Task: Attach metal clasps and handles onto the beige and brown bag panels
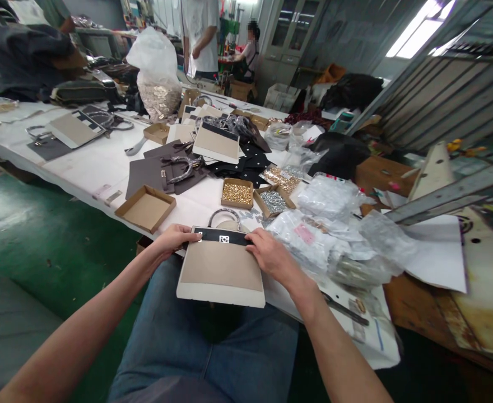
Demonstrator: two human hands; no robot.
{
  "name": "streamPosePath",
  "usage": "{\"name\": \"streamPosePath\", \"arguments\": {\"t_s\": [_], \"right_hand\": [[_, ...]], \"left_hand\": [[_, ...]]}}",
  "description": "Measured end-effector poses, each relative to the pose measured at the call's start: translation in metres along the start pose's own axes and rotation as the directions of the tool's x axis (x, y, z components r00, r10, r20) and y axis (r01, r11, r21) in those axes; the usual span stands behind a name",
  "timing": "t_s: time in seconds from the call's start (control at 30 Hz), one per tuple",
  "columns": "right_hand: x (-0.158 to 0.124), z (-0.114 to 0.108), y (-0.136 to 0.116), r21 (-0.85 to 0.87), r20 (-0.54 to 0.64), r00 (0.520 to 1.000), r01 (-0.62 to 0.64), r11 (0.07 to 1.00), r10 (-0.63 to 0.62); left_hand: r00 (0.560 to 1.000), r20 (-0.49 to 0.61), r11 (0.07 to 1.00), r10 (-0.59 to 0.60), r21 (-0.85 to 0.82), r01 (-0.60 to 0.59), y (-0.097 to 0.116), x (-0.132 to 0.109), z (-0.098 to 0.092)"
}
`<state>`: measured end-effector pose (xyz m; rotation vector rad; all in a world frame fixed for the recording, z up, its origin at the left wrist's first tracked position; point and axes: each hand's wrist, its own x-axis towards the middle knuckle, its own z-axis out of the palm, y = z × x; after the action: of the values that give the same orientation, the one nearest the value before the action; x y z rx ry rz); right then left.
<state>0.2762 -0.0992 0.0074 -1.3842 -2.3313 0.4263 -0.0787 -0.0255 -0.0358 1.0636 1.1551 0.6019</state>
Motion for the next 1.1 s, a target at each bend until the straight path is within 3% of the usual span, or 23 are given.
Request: {"name": "streamPosePath", "arguments": {"t_s": [0.27, 0.43, 1.1], "right_hand": [[-0.007, 0.010, 0.008, 0.003, -0.069, 0.997, -0.024, 1.000, 0.024], [-0.006, 0.010, 0.009, 0.013, -0.082, 0.997, 0.010, 1.000, -0.009], [-0.002, 0.010, 0.006, -0.016, -0.090, 0.994, 0.062, 0.998, -0.063]], "left_hand": [[0.998, 0.006, 0.996, 0.055, 0.072, -0.056, 0.008, 0.008, 0.004], [0.997, -0.005, 0.994, 0.081, 0.076, -0.081, 0.001, 0.015, 0.006], [0.999, -0.029, 0.993, 0.026, 0.114, -0.022, -0.004, 0.017, 0.003]]}}
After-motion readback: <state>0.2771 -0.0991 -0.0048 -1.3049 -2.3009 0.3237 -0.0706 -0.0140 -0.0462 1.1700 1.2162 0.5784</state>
